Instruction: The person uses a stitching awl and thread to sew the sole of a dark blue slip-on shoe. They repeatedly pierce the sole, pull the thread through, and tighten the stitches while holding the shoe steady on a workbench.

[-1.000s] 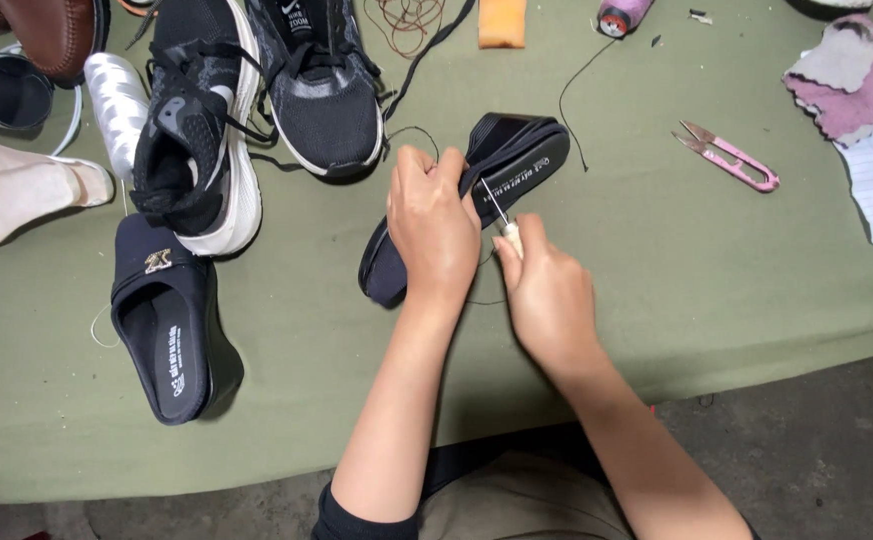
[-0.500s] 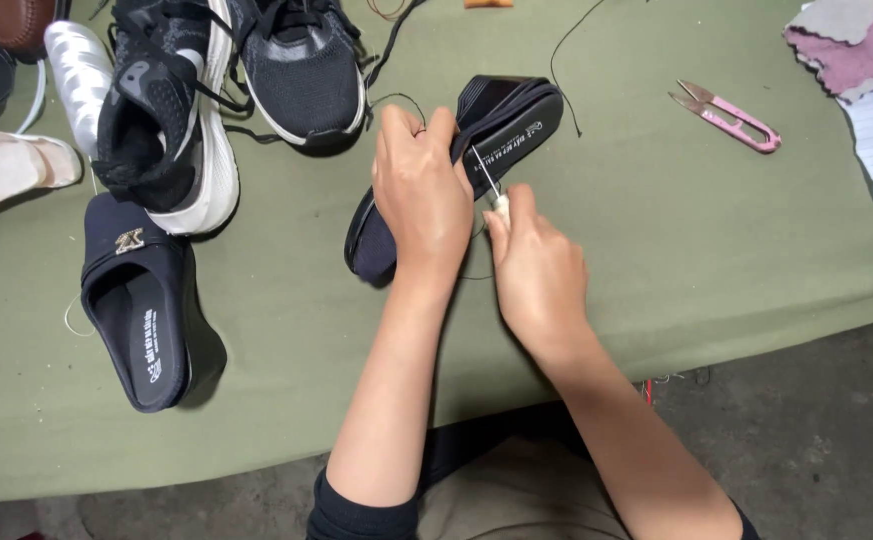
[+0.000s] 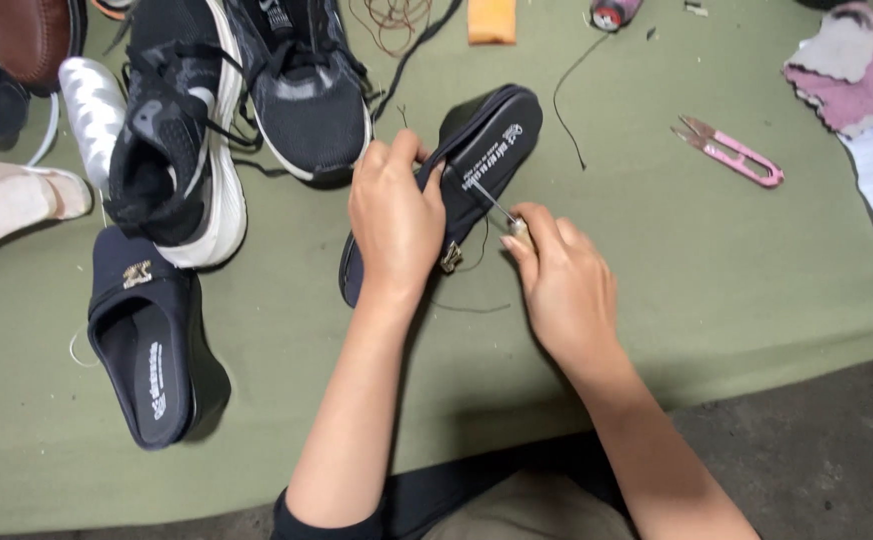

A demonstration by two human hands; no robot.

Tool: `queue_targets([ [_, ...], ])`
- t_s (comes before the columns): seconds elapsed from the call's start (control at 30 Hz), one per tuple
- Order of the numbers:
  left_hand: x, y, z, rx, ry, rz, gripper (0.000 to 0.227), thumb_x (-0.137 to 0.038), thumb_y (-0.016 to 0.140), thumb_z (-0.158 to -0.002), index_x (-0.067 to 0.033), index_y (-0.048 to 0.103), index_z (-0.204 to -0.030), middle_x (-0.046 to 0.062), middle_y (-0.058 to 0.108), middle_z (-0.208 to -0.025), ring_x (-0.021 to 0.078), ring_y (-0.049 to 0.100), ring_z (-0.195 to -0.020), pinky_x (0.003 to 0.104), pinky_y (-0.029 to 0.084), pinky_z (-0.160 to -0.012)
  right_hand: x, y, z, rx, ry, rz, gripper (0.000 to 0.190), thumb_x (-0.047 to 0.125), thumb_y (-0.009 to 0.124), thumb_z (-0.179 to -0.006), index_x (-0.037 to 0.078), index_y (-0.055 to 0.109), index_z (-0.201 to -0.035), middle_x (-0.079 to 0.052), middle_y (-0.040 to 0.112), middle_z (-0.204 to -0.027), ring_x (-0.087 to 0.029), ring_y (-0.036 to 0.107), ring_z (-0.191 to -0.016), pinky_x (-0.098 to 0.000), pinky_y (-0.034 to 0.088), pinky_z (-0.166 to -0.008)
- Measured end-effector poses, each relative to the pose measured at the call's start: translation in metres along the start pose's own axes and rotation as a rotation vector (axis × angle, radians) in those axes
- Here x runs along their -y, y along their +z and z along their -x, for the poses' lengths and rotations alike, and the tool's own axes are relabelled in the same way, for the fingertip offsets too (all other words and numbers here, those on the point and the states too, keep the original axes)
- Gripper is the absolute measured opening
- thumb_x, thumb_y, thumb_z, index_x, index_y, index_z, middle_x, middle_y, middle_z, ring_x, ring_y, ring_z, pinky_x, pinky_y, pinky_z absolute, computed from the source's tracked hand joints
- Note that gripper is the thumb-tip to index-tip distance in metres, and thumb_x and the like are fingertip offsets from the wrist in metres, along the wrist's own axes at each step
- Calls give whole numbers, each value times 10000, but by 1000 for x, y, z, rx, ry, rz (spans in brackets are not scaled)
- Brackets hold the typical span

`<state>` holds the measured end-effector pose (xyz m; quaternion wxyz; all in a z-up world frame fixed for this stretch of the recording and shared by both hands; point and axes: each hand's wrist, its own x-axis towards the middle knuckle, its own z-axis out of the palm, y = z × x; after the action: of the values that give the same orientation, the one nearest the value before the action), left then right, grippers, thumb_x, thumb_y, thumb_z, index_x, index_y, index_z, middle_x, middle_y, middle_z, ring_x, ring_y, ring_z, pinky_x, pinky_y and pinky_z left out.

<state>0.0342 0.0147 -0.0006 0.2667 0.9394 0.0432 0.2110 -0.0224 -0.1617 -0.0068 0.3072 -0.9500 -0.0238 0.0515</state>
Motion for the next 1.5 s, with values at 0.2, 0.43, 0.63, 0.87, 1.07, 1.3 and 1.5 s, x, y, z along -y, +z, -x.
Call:
queue_targets([
  [0.2,19,-14,-17,229,-186,159,134,-163,768,-896,-113,670,-820,91,574,-703,326,682,-709,420,540,-657,-22,-2,-27,-127,-320,210,293,393,559,-1053,317,641,-1323,10,590,-921,-217,597,-886,-361,443,-737],
  [0.43,12,-30,1,364,-329,238,162,-229,774,-874,-94,708,-814,93,494,-650,317,626,-682,437,525,-699,-9,-10,-9,-373,-442,395,329,402,586,-1055,300,683,-1352,23,590,-868,-169,617,-806,-316,461,-695],
  [0.63,10,-36,14,372,-402,271,153,-223,760,-877,-100,724,-791,59,478,-619,256,598,-638,389,517,-670,-11,4,11,-436,-215,439,267,208,651,-1056,364,692,-1268,117,540,-988,-88,653,-791,-306,578,-658],
  [0.87,12,-41,22,415,-476,345,160,-218,748,-882,-80,747,-802,49,458,-573,216,537,-605,349,491,-656,-37,-15,-3,-322,-42,89,354,100,663,-1064,213,661,-1399,-77,475,-1160,-300,659,-1036,-478,570,-841],
  [1.07,36,-32,29,448,-487,437,148,-212,759,-877,-86,754,-802,31,479,-532,161,515,-576,294,484,-628,-55,-12,-1,-208,23,-11,335,118,642,-1067,198,662,-1391,-104,521,-1165,-341,643,-1094,-502,527,-935],
  [1.3,37,-38,26,482,-431,443,120,-235,767,-863,-124,748,-822,4,496,-544,133,508,-559,286,470,-601,0,-16,-11,-309,-256,-296,537,117,888,-842,127,701,-1345,-151,566,-1235,-401,642,-1157,-488,503,-1009],
  [1.5,21,-47,24,539,-301,402,141,-241,782,-832,-109,735,-843,53,517,-559,216,595,-554,339,502,-610,-11,9,-63,23,-2,-676,407,255,871,-851,120,716,-1203,-43,735,-955,-126,613,-865,-373,533,-889],
])
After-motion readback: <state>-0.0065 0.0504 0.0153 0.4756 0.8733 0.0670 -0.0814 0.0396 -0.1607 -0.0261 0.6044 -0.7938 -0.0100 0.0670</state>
